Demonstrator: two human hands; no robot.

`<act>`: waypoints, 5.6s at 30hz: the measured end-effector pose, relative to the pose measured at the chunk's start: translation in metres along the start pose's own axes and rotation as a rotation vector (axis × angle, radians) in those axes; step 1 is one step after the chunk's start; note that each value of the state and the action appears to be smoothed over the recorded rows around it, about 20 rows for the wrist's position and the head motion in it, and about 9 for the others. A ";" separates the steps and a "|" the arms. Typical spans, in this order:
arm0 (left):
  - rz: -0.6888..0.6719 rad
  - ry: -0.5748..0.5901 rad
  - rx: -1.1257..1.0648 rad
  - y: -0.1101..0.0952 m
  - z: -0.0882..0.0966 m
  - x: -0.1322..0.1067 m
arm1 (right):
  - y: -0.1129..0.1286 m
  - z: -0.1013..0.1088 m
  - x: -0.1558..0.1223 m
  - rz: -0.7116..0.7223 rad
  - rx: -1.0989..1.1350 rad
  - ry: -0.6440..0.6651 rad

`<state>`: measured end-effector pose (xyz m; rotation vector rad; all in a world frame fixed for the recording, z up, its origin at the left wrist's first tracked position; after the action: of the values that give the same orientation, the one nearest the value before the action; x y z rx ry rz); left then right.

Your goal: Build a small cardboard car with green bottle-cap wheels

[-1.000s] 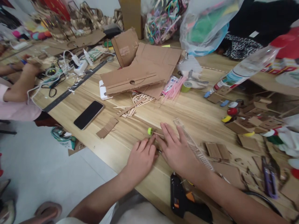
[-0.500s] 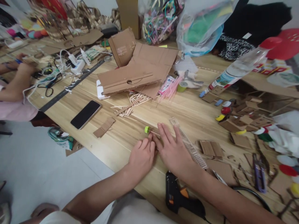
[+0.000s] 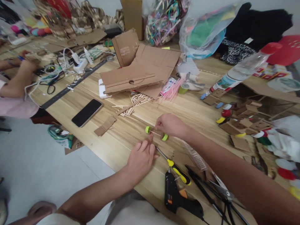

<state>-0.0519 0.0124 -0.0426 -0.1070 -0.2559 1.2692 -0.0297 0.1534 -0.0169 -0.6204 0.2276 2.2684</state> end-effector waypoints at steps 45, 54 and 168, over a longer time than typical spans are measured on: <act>0.550 -0.383 -1.699 0.079 0.017 0.053 | -0.017 0.009 -0.043 0.187 0.900 -0.261; 0.578 -0.414 -1.675 0.078 0.005 0.054 | -0.013 -0.015 -0.027 0.149 1.067 -0.273; 0.425 0.414 -0.179 0.047 0.009 0.024 | 0.026 0.007 -0.027 0.037 -0.160 -0.277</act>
<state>-0.0913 0.0492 -0.0410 -0.5962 0.0165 1.6069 -0.0351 0.1204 0.0016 -0.3783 -0.0796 2.3931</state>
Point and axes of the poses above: each hand's wrist, its own x-axis towards the middle knuckle, its own z-axis out of the back of the hand, y = z × x, the point moved 9 cm from there along x, towards the middle knuckle, and after that the axes turned 12 degrees about -x, right-handed, at the moved point
